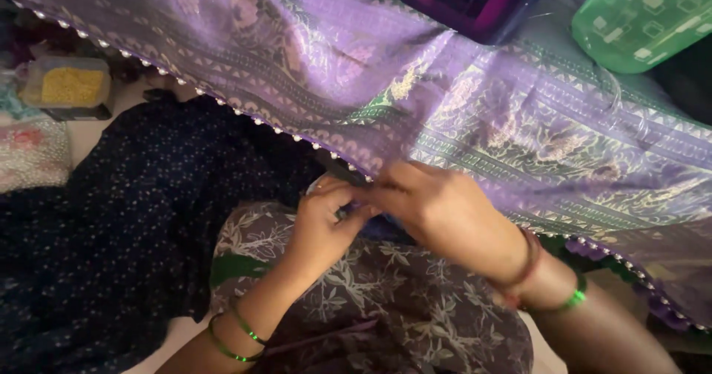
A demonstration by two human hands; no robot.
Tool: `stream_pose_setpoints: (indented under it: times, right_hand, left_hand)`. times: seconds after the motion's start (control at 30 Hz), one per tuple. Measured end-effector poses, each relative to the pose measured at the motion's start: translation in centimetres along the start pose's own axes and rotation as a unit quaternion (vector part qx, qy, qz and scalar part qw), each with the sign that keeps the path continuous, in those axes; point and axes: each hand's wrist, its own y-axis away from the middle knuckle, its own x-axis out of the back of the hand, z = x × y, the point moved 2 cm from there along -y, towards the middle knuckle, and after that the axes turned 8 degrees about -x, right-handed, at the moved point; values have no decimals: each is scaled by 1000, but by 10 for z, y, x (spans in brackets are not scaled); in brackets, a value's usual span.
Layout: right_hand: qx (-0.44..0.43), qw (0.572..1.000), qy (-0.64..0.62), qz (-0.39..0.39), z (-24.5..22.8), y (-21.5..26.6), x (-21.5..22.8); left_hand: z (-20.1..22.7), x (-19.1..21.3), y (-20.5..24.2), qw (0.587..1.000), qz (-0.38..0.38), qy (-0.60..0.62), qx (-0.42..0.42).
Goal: The person is hand-crafting purple decorative tassels or fringes onto the edge of a fabric, using thread and a green tool.
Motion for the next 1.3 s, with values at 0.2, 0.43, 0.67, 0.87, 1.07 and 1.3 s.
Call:
stream_pose_setpoints:
  times: [0.2, 0.43, 0.67, 0.87, 1.07, 1.3]
  right_hand:
    - [-59, 994, 87, -37, 9, -31, -21]
    - [-164, 978, -42, 123, 9, 13, -17]
    - [-500, 771, -384, 87, 33, 70, -85]
    - [-455, 677, -565, 120, 46, 75, -107]
    - [-426, 701, -561, 112, 45, 74, -110]
    - [-427, 713, -547, 102, 48, 77, -114]
  left_hand:
    - [36, 13, -5, 962, 42, -187, -193]
    - [-11, -21, 6, 998, 43, -33, 21]
    - [-37, -46, 21, 933, 17, 294, 206]
    - [-16, -32, 19, 998, 38, -12, 43]
    - [-4, -21, 14, 993, 47, 88, 67]
    - [-2, -9, -5, 999, -34, 16, 14]
